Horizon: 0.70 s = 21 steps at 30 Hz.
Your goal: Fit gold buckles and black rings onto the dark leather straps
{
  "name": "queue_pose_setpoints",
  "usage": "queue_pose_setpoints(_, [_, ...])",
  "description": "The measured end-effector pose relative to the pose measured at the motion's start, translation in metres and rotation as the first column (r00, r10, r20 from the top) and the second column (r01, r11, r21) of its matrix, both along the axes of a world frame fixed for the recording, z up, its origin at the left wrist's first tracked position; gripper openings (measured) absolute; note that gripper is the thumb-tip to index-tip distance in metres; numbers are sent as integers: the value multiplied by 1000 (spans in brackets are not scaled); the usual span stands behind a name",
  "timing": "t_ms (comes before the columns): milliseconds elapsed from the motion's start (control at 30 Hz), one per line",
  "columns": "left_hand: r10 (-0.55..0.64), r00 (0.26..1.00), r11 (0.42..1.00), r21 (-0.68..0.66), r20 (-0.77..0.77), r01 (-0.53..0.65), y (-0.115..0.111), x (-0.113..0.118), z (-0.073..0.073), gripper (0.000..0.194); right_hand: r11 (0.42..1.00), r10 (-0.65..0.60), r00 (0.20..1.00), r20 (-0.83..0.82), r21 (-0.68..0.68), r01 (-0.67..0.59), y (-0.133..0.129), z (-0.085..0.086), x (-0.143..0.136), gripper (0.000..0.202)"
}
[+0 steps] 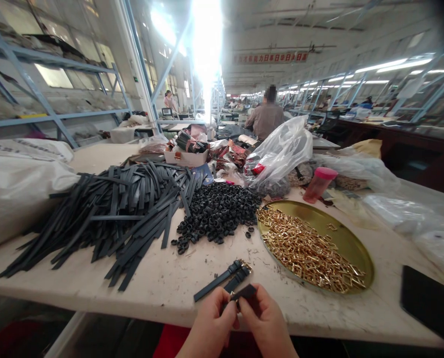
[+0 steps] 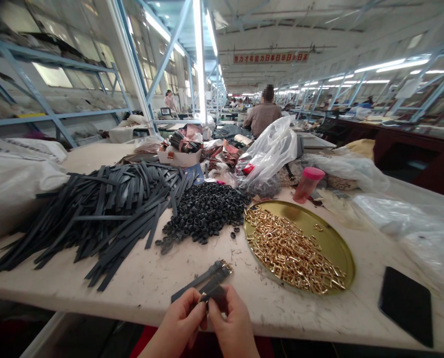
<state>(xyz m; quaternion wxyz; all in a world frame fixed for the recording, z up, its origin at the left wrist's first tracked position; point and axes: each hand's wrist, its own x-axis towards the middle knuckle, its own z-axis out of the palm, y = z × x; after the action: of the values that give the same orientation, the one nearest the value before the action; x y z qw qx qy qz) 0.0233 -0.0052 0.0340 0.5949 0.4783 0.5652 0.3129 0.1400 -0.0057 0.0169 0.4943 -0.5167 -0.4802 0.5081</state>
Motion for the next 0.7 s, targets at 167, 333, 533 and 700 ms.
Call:
queue_pose_setpoints(167, [-35, 978, 988, 143, -207, 66, 0, -5, 7, 16, 997, 33, 995, 94, 60, -39, 2, -1, 8, 14])
queue_pose_setpoints(333, [-149, 969, 973, 144, -195, 179, 20, -11, 16, 21, 959, 275, 944, -180, -13, -282, 18, 5, 19, 27])
queue_pose_setpoints(533, [-167, 986, 983, 76, 4, 166, 56, -10, 14, 26, 933, 333, 863, 381, 1, -360, 83, 21, 43, 39])
queue_pose_setpoints(700, [-161, 985, 987, -2, -65, 161, 77, -12, 5, 28, 993, 31, 630, 776, 45, -105, 162, 4, 52, 12])
